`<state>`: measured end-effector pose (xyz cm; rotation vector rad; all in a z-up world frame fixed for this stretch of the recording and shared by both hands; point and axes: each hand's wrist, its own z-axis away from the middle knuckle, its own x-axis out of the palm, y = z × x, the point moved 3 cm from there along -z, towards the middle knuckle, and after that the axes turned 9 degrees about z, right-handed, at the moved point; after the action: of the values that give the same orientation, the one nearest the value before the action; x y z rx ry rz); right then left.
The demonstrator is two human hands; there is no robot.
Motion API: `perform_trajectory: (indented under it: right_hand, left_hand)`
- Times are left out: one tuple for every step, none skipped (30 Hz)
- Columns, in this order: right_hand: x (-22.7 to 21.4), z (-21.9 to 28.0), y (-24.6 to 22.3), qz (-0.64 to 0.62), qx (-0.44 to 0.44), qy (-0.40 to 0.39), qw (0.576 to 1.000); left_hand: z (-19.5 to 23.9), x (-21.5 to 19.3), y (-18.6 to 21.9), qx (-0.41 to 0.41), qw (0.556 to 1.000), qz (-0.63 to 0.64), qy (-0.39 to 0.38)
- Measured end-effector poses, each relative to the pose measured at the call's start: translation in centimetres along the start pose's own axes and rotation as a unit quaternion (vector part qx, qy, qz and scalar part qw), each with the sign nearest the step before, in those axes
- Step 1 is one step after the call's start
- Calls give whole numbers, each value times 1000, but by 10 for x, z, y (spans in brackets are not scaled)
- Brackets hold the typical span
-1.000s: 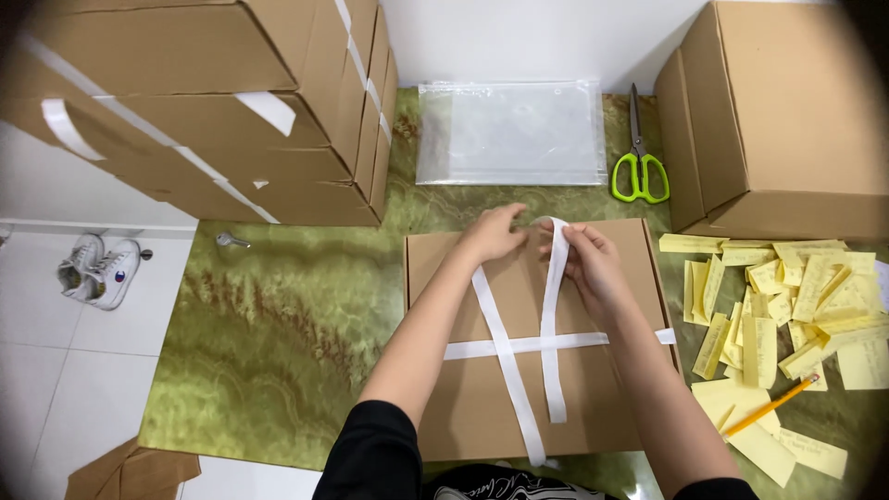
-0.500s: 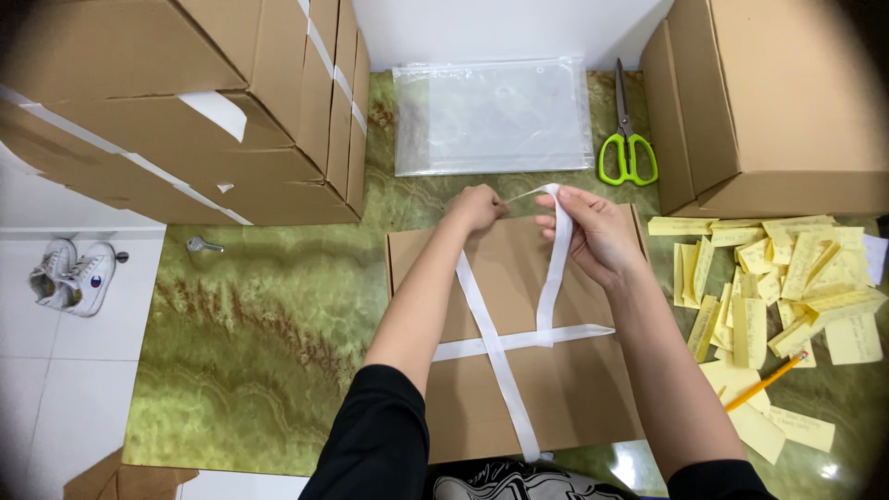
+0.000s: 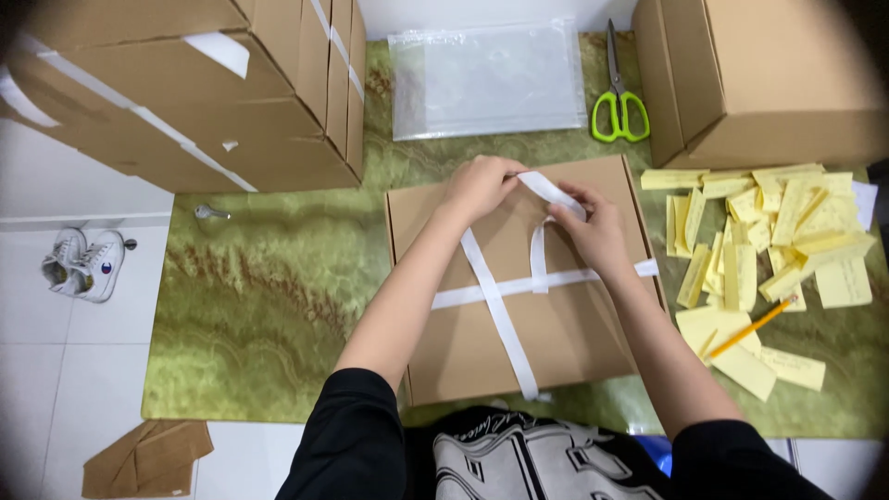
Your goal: The person wraps a blue cylindrical item in bubble wrap and places it into a cardboard box. They then close the box, tie it with a white ribbon, and write on a yellow sticky note attached to the top.
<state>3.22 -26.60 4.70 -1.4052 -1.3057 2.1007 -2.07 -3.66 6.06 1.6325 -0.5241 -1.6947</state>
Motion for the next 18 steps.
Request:
perform_trajectory:
  right_hand:
    - [-5, 13, 0, 35, -44, 43, 997]
    - [-10, 27, 0, 71, -88, 86, 990]
    - [-11, 47, 3, 71, -86, 85, 990]
    - [-12, 62, 4, 94, -116, 77, 986]
    - [-13, 78, 4, 118, -146, 69, 980]
    - [-11, 89, 11, 119, -145, 70, 980]
    - [-9, 100, 16, 117, -166, 62, 977]
    - [-8, 109, 22, 117, -186, 55, 974]
    - [-7, 114, 26, 118, -187, 56, 974]
    - [-4, 120, 28, 127, -212, 47, 968]
    - [-1, 126, 30, 135, -237, 38, 961]
    - [1, 125, 30, 134, -238, 38, 961]
    - [3, 125, 28, 156, -259, 44, 952]
    - [6, 125, 27, 178, -280, 49, 942]
    - [7, 123, 26, 176, -281, 49, 942]
    - [8, 120, 25, 186, -291, 51, 937]
    - [9, 118, 24, 195, -302, 52, 932]
    - [10, 116, 22, 195, -302, 51, 932]
  left_hand:
    - [4, 4, 1, 25, 999, -34, 17]
    - [8, 8, 3, 50, 996, -67, 35]
    - [17, 12, 4, 50, 996, -67, 33]
    - [22, 14, 8, 67, 993, -89, 45]
    - [27, 15, 11, 84, 989, -110, 57]
    - [27, 24, 5, 85, 989, -110, 57]
    - [26, 32, 1, 101, 985, -126, 65]
    - [25, 40, -4, 118, 980, -142, 75]
    - [30, 46, -3, 120, 980, -142, 76]
    - [35, 51, -3, 113, 980, -145, 73]
    - [41, 56, -3, 106, 981, -148, 70]
    - [47, 59, -1, 105, 981, -149, 71]
    - [53, 62, 1, 110, 981, -140, 79]
    - [60, 64, 3, 115, 981, -132, 86]
    - [68, 65, 5, 114, 981, -133, 86]
    - [76, 66, 7, 118, 980, -126, 97]
    - [83, 67, 9, 122, 980, -119, 107]
    - [90, 71, 7, 121, 980, -119, 106]
